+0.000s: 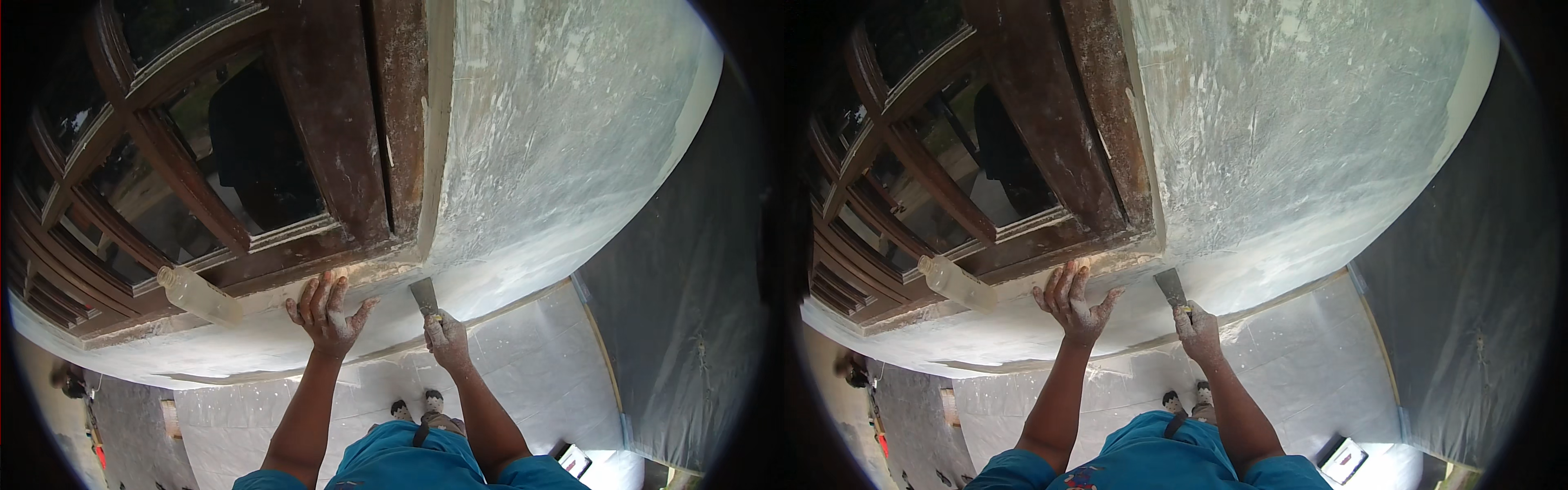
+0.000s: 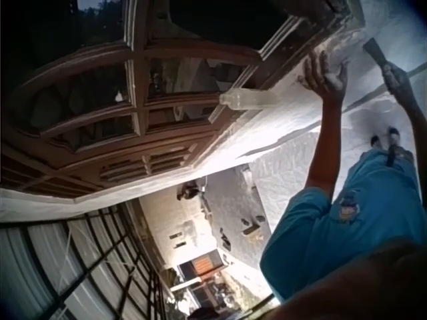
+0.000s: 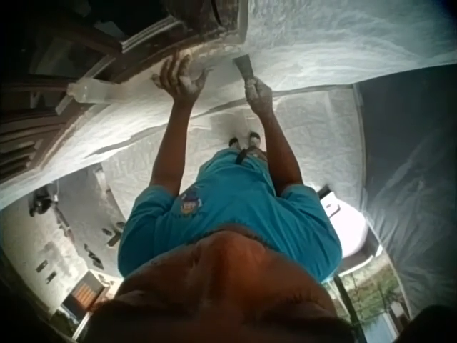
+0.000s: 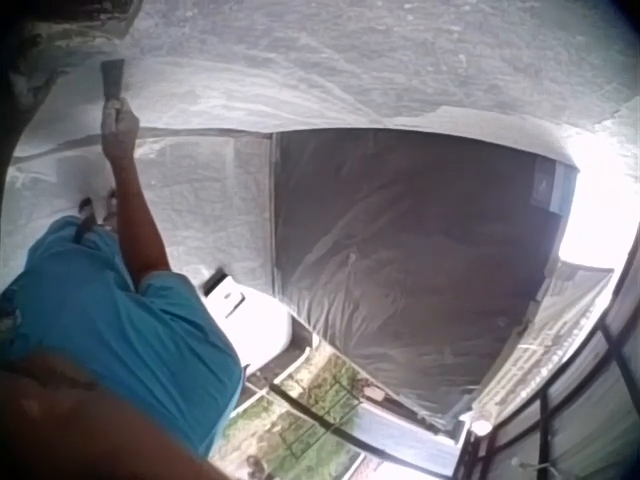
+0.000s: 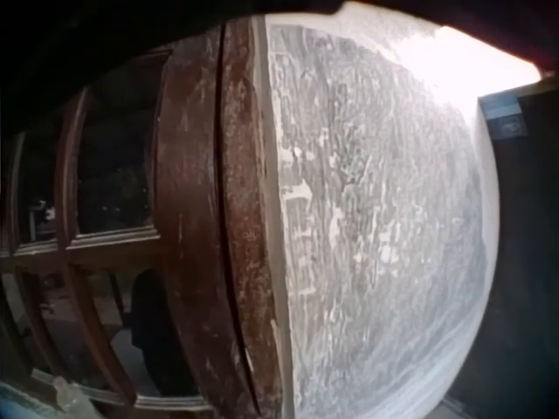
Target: Apply and smooth plaster or wall filler onto a wall surface using a putty knife.
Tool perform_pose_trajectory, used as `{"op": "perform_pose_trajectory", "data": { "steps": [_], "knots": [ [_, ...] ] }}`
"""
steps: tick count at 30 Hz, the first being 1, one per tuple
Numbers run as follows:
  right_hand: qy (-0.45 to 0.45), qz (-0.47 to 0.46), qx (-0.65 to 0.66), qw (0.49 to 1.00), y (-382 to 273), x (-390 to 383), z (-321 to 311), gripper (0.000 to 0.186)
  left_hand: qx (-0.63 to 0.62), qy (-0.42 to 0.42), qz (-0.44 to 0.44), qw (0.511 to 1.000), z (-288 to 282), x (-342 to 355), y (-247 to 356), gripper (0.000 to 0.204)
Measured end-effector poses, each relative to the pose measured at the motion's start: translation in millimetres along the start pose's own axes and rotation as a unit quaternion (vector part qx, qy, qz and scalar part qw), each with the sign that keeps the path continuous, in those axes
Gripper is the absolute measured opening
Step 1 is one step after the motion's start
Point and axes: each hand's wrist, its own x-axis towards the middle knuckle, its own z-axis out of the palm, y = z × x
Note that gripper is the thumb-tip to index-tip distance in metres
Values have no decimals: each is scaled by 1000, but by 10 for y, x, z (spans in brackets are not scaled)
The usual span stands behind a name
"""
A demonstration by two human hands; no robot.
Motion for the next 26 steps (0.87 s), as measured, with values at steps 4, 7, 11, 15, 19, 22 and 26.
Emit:
{"op": "perform_pose_trajectory", "data": {
  "steps": [4, 7, 11, 15, 19, 22, 26],
  "knots": [
    [8, -39, 10, 999, -148, 71, 100, 35, 7, -2, 1, 1000, -34, 8, -5, 68],
    [-4, 12, 72, 997, -14, -6, 144, 34, -2, -6, -25, 1000, 17, -24, 23, 57],
    [-15, 66, 149, 987, -6, -83, 183, 33, 11, 1, 3, 1000, -20, 18, 2, 68],
    [-18, 43, 119, 992, -59, -59, 126, 33, 11, -2, -2, 1000, 9, -17, 2, 67],
    [-8, 10, 137, 991, -308, 0, 176, 32, -4, 7, -17, 1000, -49, 42, 27, 57],
    [-8, 56, 145, 988, -31, -47, 176, 32, -4, -2, -29, 1000, 4, -22, 25, 57],
    [-18, 61, 196, 978, -182, -69, 218, 32, -3, 11, -15, 1000, 31, 12, 10, 57]
  ]
}}
